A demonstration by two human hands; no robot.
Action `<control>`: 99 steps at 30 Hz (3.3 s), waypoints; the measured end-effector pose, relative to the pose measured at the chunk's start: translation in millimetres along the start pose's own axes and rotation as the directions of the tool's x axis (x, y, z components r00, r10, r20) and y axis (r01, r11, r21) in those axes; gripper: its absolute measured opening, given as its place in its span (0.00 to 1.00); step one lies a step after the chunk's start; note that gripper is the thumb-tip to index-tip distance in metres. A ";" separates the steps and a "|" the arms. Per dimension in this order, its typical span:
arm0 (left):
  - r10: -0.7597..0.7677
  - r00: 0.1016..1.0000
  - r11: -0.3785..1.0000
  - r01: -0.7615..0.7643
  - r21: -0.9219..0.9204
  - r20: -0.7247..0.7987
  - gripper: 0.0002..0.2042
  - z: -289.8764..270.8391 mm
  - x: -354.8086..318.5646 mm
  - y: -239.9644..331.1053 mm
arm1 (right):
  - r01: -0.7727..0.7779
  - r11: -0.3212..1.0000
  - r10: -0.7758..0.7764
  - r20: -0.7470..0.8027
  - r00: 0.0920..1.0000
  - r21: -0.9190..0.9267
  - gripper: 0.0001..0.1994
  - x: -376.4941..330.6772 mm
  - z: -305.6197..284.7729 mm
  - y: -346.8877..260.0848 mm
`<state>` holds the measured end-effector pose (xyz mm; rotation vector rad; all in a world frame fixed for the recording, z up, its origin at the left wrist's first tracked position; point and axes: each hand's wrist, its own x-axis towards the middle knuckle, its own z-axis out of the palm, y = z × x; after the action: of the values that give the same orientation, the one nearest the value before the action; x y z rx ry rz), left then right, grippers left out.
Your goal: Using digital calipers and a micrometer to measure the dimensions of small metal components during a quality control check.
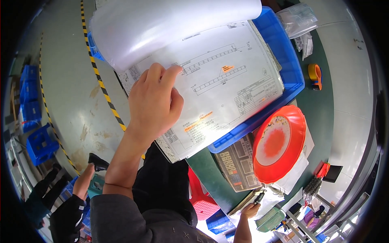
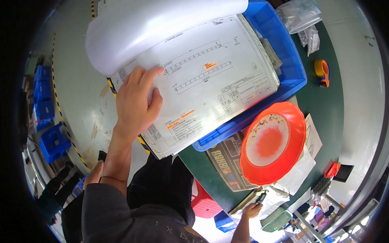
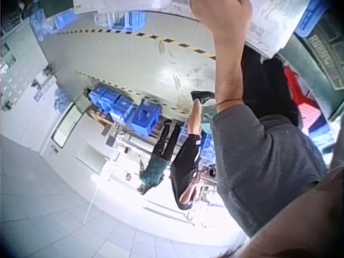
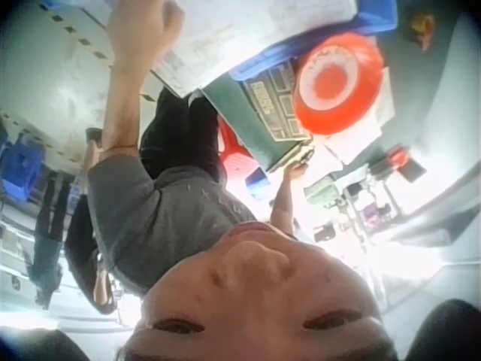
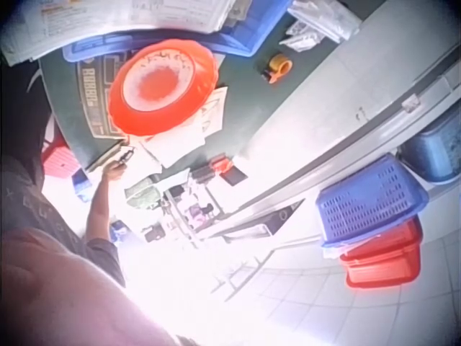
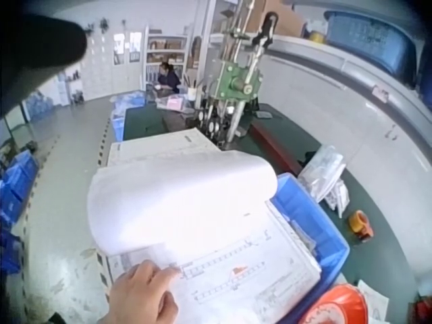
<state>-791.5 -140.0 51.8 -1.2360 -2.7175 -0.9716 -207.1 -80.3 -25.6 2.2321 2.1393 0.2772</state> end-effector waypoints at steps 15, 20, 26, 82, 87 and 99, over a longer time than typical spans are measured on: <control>-0.003 0.998 0.998 -0.001 -0.059 -0.064 0.15 3.4 1.5 -0.9 | -0.032 0.999 0.032 -0.011 0.999 0.004 0.17 -1.3 0.2 -0.7; -0.025 0.999 0.996 0.021 -0.081 -0.048 0.14 1.2 1.4 1.9 | -0.027 0.999 0.026 0.032 0.999 0.023 0.15 -1.6 -5.6 -8.2; -0.054 0.998 0.997 0.052 -0.051 -0.045 0.14 -0.3 -1.1 4.4 | -0.019 1.000 0.019 0.050 0.999 0.006 0.14 -1.7 -5.7 -8.5; 0.113 0.991 0.986 -0.103 -0.133 0.068 0.12 -2.7 -31.4 14.6 | 0.010 0.999 -0.012 0.030 0.999 0.049 0.12 -3.1 -4.9 -6.4; 0.117 0.991 0.984 -0.107 -0.140 0.062 0.12 -1.6 -31.6 14.1 | 0.002 0.999 -0.003 0.032 0.999 0.032 0.12 -2.9 -3.9 -5.0; 0.126 0.991 0.983 -0.119 -0.140 0.042 0.12 3.4 -34.3 21.4 | 0.004 0.999 -0.006 0.032 0.999 0.039 0.12 2.6 -3.1 -0.8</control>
<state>-752.4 -150.9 52.1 -1.4502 -2.6119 -1.1447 -208.3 -78.0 -22.3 2.2355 2.1527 0.1994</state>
